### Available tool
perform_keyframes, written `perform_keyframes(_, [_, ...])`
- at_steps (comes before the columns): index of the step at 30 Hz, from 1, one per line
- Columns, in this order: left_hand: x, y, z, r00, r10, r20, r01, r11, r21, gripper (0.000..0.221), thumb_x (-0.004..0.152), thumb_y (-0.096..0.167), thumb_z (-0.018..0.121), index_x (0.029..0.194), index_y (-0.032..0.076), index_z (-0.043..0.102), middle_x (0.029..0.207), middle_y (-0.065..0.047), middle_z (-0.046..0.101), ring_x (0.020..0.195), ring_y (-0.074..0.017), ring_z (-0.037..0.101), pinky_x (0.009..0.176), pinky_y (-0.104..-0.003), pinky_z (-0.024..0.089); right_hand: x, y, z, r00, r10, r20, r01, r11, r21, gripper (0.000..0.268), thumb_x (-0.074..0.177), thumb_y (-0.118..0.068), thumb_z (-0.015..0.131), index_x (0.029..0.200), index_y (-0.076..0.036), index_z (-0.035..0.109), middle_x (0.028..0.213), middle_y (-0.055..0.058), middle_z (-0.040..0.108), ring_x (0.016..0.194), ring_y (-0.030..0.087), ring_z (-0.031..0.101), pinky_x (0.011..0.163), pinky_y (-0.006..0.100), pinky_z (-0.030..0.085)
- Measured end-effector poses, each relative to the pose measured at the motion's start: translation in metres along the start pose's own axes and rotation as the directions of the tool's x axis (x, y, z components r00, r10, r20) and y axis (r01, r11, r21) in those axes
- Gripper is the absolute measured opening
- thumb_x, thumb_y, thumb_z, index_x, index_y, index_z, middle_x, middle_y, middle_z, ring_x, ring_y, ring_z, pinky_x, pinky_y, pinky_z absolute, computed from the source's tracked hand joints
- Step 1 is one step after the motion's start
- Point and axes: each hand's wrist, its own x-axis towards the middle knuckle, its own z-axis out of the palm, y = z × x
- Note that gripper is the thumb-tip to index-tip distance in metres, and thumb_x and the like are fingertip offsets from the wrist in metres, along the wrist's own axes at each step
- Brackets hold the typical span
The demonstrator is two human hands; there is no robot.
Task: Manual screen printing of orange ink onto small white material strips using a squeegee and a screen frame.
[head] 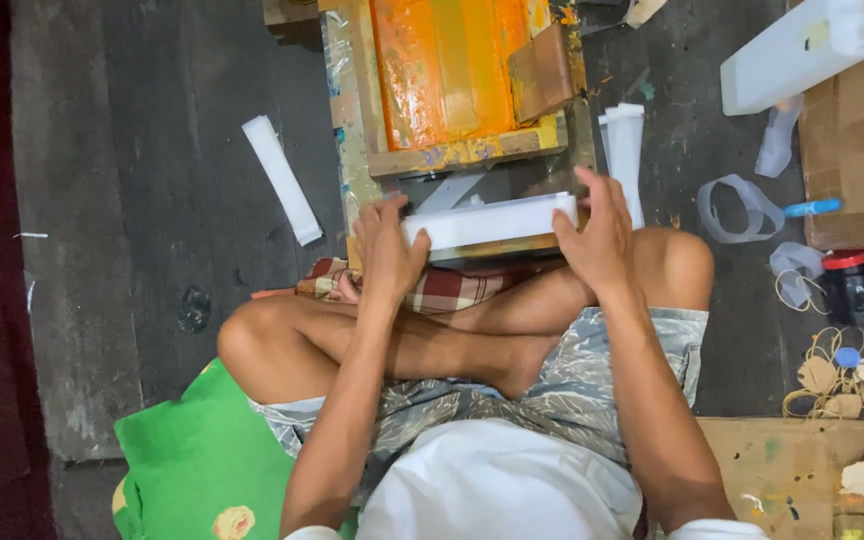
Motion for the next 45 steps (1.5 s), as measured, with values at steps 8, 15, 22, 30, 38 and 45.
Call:
perform_keyframes(8, [-0.005, 0.024, -0.014, 0.939, 0.305, 0.157, -0.308, 0.951, -0.005, 0.059, 0.085, 0.019, 0.079, 0.140, 0.012, 0.060, 0.136, -0.013, 0.050, 0.126, -0.0360, 0.045, 0.099, -0.053, 0.030, -0.003, 0.015, -0.003, 0.954, -0.235, 0.187, 0.273, 0.939, -0.210, 0.071, 0.078, -0.021, 0.066, 0.148, -0.024, 0.055, 0.148, 0.001, 0.050, 0.134, 0.031, 0.042, 0.096, 0.050, 0.036])
perform_keyframes(15, [0.008, 0.003, -0.001, 0.879, 0.433, 0.200, -0.454, 0.888, 0.071, 0.062, 0.086, 0.012, 0.076, 0.144, 0.018, 0.056, 0.119, -0.006, 0.058, 0.115, -0.0283, 0.048, 0.092, -0.052, 0.032, 0.005, 0.016, 0.003, 0.910, -0.192, 0.367, 0.280, 0.938, -0.203, 0.072, 0.080, -0.010, 0.066, 0.149, -0.027, 0.056, 0.135, -0.005, 0.056, 0.131, 0.026, 0.043, 0.095, 0.043, 0.037])
perform_keyframes(22, [0.005, 0.009, -0.010, 0.888, 0.418, 0.191, -0.428, 0.904, 0.009, 0.053, 0.091, 0.020, 0.073, 0.142, 0.019, 0.057, 0.121, -0.005, 0.057, 0.114, -0.0265, 0.047, 0.092, -0.050, 0.031, 0.005, 0.012, -0.002, 0.914, -0.165, 0.370, 0.239, 0.957, -0.162, 0.078, 0.078, -0.013, 0.063, 0.154, -0.025, 0.051, 0.141, 0.000, 0.053, 0.130, 0.030, 0.043, 0.101, 0.050, 0.032])
perform_keyframes(30, [0.072, 0.021, -0.037, 0.927, 0.269, -0.260, -0.294, 0.954, -0.060, 0.023, 0.108, 0.027, 0.054, 0.128, 0.019, 0.063, 0.113, -0.004, 0.052, 0.108, -0.0266, 0.051, 0.087, -0.042, 0.039, 0.069, 0.015, -0.005, 0.996, -0.044, -0.078, 0.063, 0.967, 0.248, 0.054, 0.099, -0.010, 0.073, 0.146, 0.002, 0.049, 0.125, 0.025, 0.066, 0.101, 0.036, 0.066, 0.079, 0.039, 0.051])
perform_keyframes(38, [0.159, 0.013, 0.001, 0.932, 0.247, -0.265, -0.269, 0.962, -0.049, 0.023, 0.107, 0.025, 0.052, 0.125, 0.019, 0.065, 0.115, -0.003, 0.050, 0.112, -0.0275, 0.051, 0.092, -0.041, 0.040, 0.151, 0.020, 0.041, 0.996, 0.093, 0.017, -0.093, 0.995, -0.029, 0.045, 0.082, -0.040, 0.085, 0.114, -0.011, 0.073, 0.091, 0.010, 0.066, 0.080, 0.028, 0.068, 0.066, 0.041, 0.053])
perform_keyframes(45, [0.197, 0.020, -0.005, 0.898, 0.318, -0.303, -0.338, 0.941, -0.016, 0.017, 0.106, 0.011, 0.052, 0.117, 0.016, 0.063, 0.108, -0.003, 0.051, 0.108, -0.0283, 0.050, 0.090, -0.042, 0.037, 0.199, -0.053, 0.042, 0.967, -0.206, 0.150, 0.201, 0.978, 0.053, 0.023, 0.098, -0.012, 0.073, 0.120, -0.006, 0.075, 0.092, 0.014, 0.067, 0.089, 0.038, 0.068, 0.076, 0.044, 0.057])
